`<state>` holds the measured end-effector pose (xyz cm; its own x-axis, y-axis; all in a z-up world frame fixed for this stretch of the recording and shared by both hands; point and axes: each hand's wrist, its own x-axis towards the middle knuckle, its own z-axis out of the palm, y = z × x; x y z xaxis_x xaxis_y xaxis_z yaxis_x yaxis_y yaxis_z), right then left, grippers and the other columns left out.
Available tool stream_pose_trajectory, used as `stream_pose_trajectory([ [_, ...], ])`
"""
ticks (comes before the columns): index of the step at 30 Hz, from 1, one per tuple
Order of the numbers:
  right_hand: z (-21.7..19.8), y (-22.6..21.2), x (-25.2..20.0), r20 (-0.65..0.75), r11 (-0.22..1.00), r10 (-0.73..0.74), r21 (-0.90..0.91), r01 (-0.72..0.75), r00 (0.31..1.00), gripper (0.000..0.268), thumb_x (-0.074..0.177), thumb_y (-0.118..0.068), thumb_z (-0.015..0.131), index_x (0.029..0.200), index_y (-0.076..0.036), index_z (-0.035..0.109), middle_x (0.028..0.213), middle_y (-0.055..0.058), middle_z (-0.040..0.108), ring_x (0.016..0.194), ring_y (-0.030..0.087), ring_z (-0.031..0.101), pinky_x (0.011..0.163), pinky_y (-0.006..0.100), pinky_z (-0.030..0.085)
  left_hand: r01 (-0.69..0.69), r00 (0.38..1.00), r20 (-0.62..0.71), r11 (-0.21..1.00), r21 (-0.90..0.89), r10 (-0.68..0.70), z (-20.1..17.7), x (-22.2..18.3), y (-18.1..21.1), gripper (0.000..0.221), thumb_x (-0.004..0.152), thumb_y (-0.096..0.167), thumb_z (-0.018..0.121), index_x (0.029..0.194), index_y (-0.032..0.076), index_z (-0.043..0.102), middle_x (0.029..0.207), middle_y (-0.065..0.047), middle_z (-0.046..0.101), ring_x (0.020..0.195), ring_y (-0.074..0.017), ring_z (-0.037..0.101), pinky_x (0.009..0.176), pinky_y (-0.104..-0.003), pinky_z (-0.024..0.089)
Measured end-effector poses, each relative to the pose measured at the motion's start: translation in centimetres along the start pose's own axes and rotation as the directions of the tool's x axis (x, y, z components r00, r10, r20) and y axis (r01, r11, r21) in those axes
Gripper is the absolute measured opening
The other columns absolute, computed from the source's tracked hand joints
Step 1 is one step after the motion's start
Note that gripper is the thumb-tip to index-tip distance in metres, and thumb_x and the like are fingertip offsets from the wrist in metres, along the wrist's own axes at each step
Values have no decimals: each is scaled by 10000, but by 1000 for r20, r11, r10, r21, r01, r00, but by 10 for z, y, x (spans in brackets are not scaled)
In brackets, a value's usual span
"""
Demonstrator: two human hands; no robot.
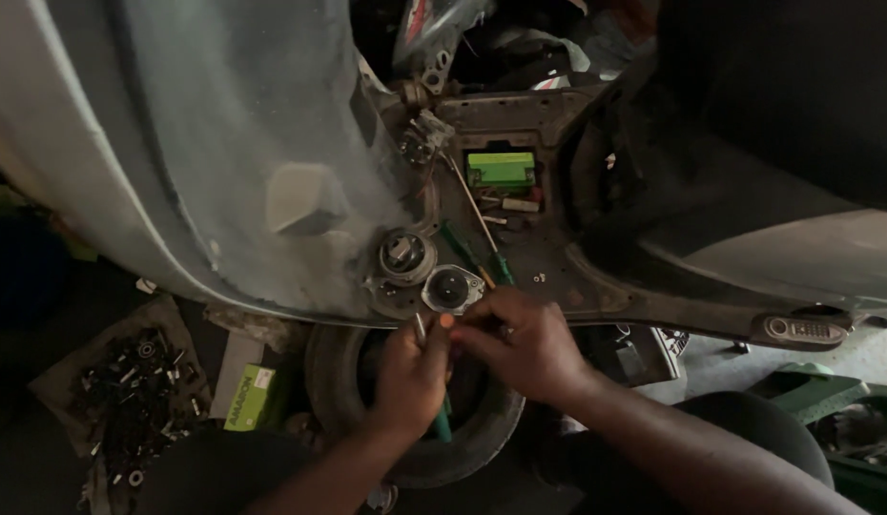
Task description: Repairing the internal electrical components and wiring near the battery of a motorcycle.
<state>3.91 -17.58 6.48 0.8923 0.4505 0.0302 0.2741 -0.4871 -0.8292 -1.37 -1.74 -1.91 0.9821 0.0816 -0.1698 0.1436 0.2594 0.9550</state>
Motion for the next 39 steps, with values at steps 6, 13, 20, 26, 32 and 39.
stream_pose_trajectory([
  [6,2,11,-2,-37,991,-130,-14,130,991,195,834,-115,816,995,-39,738,966,91,753,861,185,768,718,317,610,-17,999,30,999,44,16,4,-1,18,350,1061,348,519,877,74,636,583,29,502,486,-48,436,444,-272,345],
  [13,6,16,-3,-57,993,-23,-118,16,998,152,809,-134,852,891,-55,751,887,65,775,774,160,763,665,321,585,-74,997,40,997,14,73,5,-1,11,299,1058,323,525,889,84,583,603,43,477,511,-50,421,459,-284,344],
  [20,6,11,-1,-32,994,107,-3,-107,994,238,774,-147,861,950,-61,726,894,47,766,784,129,759,674,286,614,-152,987,59,986,70,147,0,0,8,384,1114,332,527,846,67,598,640,46,501,569,-40,439,514,-269,378],
  [26,5,6,-2,-35,999,19,44,-18,999,172,853,-76,752,1025,-70,762,943,50,770,828,128,770,711,278,605,-153,987,55,988,19,152,1,-2,11,336,1088,332,527,912,61,620,706,46,563,620,-37,485,557,-271,411],
  [32,4,20,-3,-10,1000,-4,-21,4,1000,167,832,-122,845,966,-64,764,950,60,784,844,146,774,733,288,606,-189,981,67,977,95,183,3,-2,12,305,1074,306,517,922,61,616,670,42,552,574,-41,475,526,-264,396],
  [39,8,16,-1,-14,997,60,59,-59,998,215,825,-121,814,1022,-51,763,951,72,781,826,146,757,700,293,599,-175,983,83,977,121,166,-1,0,6,387,1105,321,488,838,60,592,670,20,531,584,-56,455,541,-308,386],
])
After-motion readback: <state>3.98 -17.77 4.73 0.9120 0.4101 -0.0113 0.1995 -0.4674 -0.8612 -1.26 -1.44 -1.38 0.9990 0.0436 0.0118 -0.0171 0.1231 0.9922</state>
